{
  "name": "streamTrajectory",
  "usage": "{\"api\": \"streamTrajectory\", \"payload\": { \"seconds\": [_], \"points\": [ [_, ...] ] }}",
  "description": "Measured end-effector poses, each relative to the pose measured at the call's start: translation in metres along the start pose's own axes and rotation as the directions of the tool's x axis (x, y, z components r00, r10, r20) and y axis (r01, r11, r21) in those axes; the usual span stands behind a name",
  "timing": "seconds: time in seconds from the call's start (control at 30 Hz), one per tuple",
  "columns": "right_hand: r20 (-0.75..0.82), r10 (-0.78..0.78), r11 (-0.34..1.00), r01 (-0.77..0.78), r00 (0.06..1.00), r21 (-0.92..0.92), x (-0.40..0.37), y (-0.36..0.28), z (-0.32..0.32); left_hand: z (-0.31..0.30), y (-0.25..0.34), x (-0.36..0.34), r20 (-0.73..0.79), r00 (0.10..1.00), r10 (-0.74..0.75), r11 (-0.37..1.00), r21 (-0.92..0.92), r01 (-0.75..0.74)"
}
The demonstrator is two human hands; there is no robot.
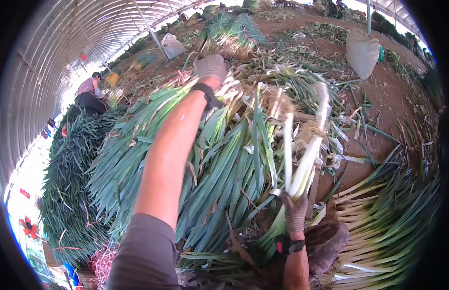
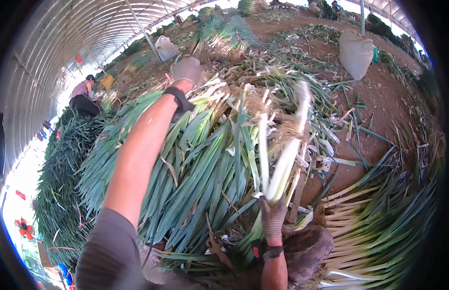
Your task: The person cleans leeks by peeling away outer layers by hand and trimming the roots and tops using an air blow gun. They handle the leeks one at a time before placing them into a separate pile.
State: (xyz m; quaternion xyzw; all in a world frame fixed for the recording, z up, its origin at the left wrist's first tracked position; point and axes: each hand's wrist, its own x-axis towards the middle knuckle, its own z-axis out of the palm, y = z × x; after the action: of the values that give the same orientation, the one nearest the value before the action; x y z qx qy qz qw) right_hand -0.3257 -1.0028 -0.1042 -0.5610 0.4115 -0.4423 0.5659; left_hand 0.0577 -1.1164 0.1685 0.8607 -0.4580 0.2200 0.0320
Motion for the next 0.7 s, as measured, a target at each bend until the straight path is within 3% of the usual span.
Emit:
{"api": "streamTrajectory", "payload": {
  "seconds": [0.1,0.13,0.17,0.2,0.23,0.27,0.3,0.37,0.47,0.6,0.7],
  "points": [
    [-0.002,-0.001,0.998,0.001,1.000,0.062,0.011,0.000,-0.007,0.006,-0.008,-0.055,0.288,0.946,0.151,0.932,0.277,-0.233],
    [0.001,-0.002,0.999,0.002,1.000,0.041,0.013,0.006,-0.006,-0.007,0.013,-0.093,0.450,0.865,0.222,0.940,0.136,-0.312],
    [0.005,-0.002,1.000,0.002,1.000,0.016,0.014,0.011,-0.005,0.013,0.020,-0.120,0.522,0.781,0.341,0.940,-0.185,-0.287],
    [0.010,0.019,1.000,-0.019,1.000,0.015,0.009,0.004,-0.003,0.037,0.028,-0.153,0.363,0.700,0.615,0.717,-0.628,-0.305],
    [0.020,0.038,0.999,-0.038,0.999,0.016,0.001,-0.010,0.002,0.054,0.050,-0.194,0.288,0.721,0.630,0.576,-0.797,-0.185],
    [0.037,0.053,0.998,-0.054,0.998,0.023,-0.003,-0.019,0.010,0.071,0.071,-0.232,0.185,0.757,0.627,0.504,-0.837,-0.214],
    [0.076,-0.026,0.998,0.030,0.997,-0.061,-0.004,-0.012,0.016,0.089,0.091,-0.270,0.079,0.783,0.617,0.432,-0.866,-0.253],
    [0.158,-0.174,0.952,0.207,0.972,-0.225,-0.006,0.009,0.017,0.109,0.137,-0.313,-0.073,0.929,0.364,0.361,-0.908,-0.213],
    [0.118,-0.211,0.965,0.226,0.970,-0.131,-0.014,-0.012,0.027,0.068,0.150,-0.327,0.152,0.978,0.144,0.155,-0.979,0.129],
    [0.202,-0.158,0.969,0.191,0.967,-0.157,-0.018,-0.032,0.021,0.075,0.142,-0.322,0.009,0.991,0.134,0.226,-0.974,-0.022],
    [0.249,-0.164,0.984,0.175,0.954,-0.020,-0.014,-0.050,0.021,0.033,0.106,-0.291,0.052,0.983,0.174,-0.041,-0.997,0.060]
  ]
}}
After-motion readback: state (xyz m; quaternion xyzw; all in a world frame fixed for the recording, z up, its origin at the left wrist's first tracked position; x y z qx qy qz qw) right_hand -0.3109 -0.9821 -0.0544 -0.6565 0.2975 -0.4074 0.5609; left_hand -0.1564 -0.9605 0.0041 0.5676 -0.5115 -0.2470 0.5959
